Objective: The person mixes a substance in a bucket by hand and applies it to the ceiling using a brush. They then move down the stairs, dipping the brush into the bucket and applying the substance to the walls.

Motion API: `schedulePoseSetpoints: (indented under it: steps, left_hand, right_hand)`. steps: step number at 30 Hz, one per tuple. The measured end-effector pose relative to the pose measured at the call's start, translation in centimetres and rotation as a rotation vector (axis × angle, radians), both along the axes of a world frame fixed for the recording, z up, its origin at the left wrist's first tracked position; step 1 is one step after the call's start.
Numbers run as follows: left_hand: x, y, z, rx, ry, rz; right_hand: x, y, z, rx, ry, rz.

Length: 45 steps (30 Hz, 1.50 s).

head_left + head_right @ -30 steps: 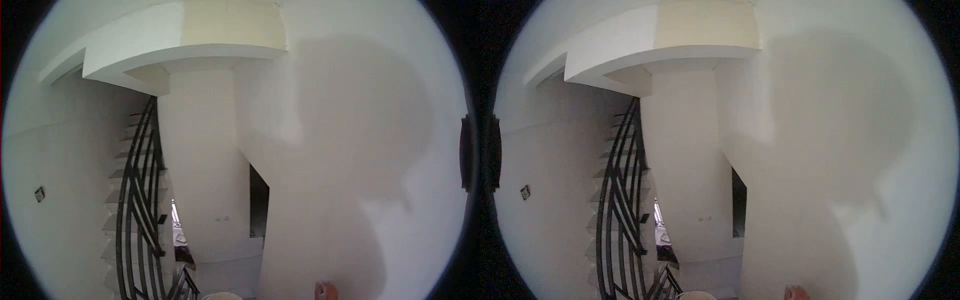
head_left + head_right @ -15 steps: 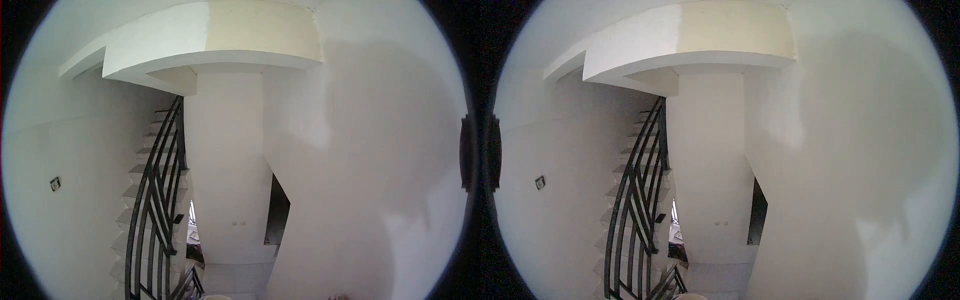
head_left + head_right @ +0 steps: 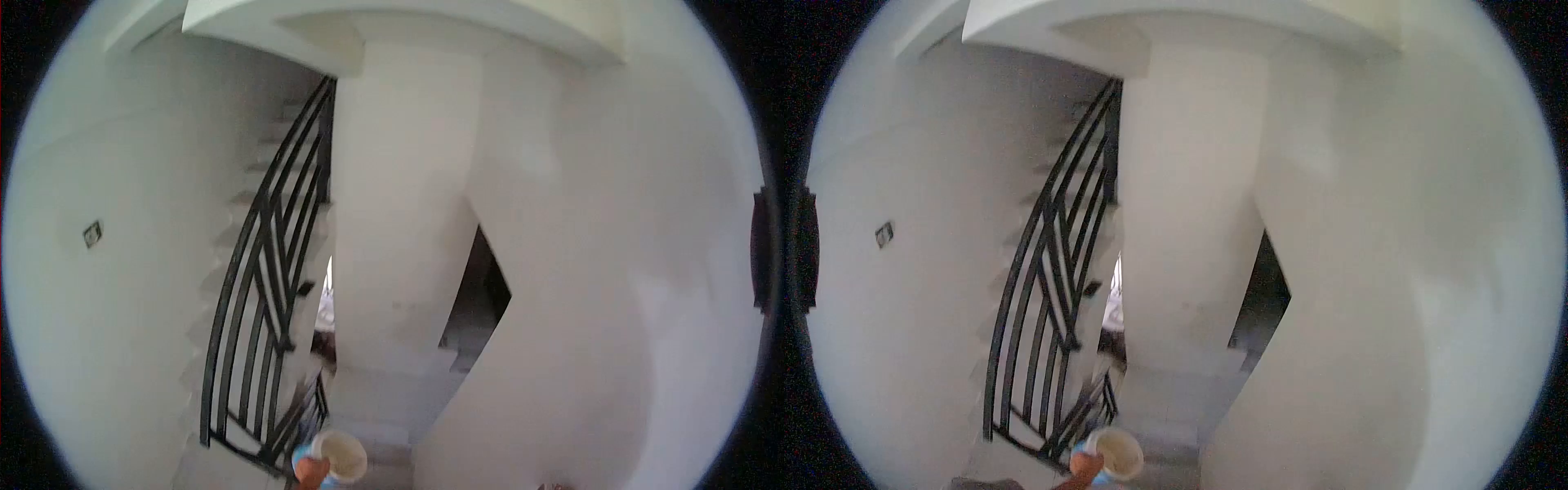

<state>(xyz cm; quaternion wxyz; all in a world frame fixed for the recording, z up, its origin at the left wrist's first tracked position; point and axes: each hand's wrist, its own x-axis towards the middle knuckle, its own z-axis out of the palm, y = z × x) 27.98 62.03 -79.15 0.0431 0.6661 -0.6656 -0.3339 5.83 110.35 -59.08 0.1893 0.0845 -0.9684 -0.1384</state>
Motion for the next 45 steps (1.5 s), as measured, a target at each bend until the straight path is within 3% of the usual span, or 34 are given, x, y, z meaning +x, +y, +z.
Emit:
schedulePoseSetpoints:
  steps: [1, 2, 3, 4, 5, 6, 8, 11, 12, 13, 14, 15, 17, 19, 23, 24, 28, 30, 37, 42, 45]
  left_hand:
    - [0.8, -0.6, -2.5, -0.078, -0.085, -0.048]
    - [1.3, -0.5, -2.1, -0.077, -0.02, 0.084]
    - [1.5, -0.5, 0.6, -0.15, -0.045, 0.104]
    - [2.6, -1.4, -1.4, -0.216, -0.064, 0.066]
    - [2.6, -1.4, -0.7, -0.292, -0.05, 0.23]
    - [3.3, -2.1, 0.3, -0.225, -0.069, 0.196]
    - [4.2, -3.4, 0.1, -0.226, -0.097, 0.225]
    - [6.4, -6.3, -4.0, -0.157, 0.008, 0.26]
    - [6.7, -6.2, -3.1, -0.136, -0.003, 0.263]
    - [6.6, -6.2, -2.4, -0.116, -0.011, 0.27]
    - [5.5, -5.1, 1.6, -0.135, 0.013, 0.277]
    - [4.9, -4.0, 5.0, -0.152, 0.033, 0.285]
    - [6.2, -5.2, -0.2, -0.021, 0.184, 0.337]
    - [6.0, -4.1, 1.0, 0.014, 0.231, 0.32]
    - [2.8, -1.4, 7.0, 0.116, 0.462, 0.288]
    - [3.6, -2.0, 4.2, 0.087, 0.436, 0.245]
    - [1.4, -0.5, 5.0, 0.139, 0.457, 0.22]
    - [0.5, 0.3, 4.7, 0.034, 0.379, 0.03]
    - [-1.6, 2.6, 6.7, 0.012, 0.246, -0.142]
    - [-2.7, 5.7, 9.5, -0.026, 0.17, -0.199]
    - [-2.6, 7.2, 9.9, -0.118, 0.146, -0.2]
  right_hand:
    - [0.7, -1.0, 2.1, 0.01, -0.147, -0.097]
    - [2.1, -4.3, 6.9, -0.16, -0.373, -0.335]
    - [0.4, -3.1, 0.1, -0.504, 0.07, -0.175]
    - [-0.6, -1.0, -3.0, -0.57, 0.335, 0.013]
    - [-1.7, 1.2, -6.2, -0.577, 0.586, 0.208]
    - [-2.1, 2.2, -5.4, -0.325, 0.642, 0.42]
    - [-1.7, -1.0, -5.6, -0.462, 0.477, 0.283]
    - [-2.3, -6.9, -6.7, -0.852, 0.3, 0.294]
    - [-3.3, -9.6, -8.4, -1.044, 0.305, 0.382]
    - [-3.2, -10.8, -9.1, -1.037, -0.022, 0.279]
    - [-3.1, -14.4, -8.3, -1.225, -0.1, 0.373]
    - [-3.4, -15.8, -8.9, -1.128, -0.321, 0.408]
    - [-3.3, -19.8, -9.6, -1.083, -0.553, 0.627]
    - [-3.0, -22.6, -11.1, -1.086, -0.939, 0.649]
    - [-2.0, -26.9, -12.5, -1.055, -1.192, 0.707]
    - [-0.7, -28.8, -13.3, -1.02, -1.227, 0.738]
    - [0.7, -32.0, -14.7, -0.998, -1.204, 0.871]
    - [1.0, -32.3, -14.9, -0.997, -1.193, 0.909]
    - [1.2, -30.7, -16.2, -0.794, -1.155, 0.758]
    - [0.2, -27.5, -15.5, -0.794, -0.761, 0.976]
    - [0.0, -26.4, -16.2, -0.653, -0.783, 0.933]
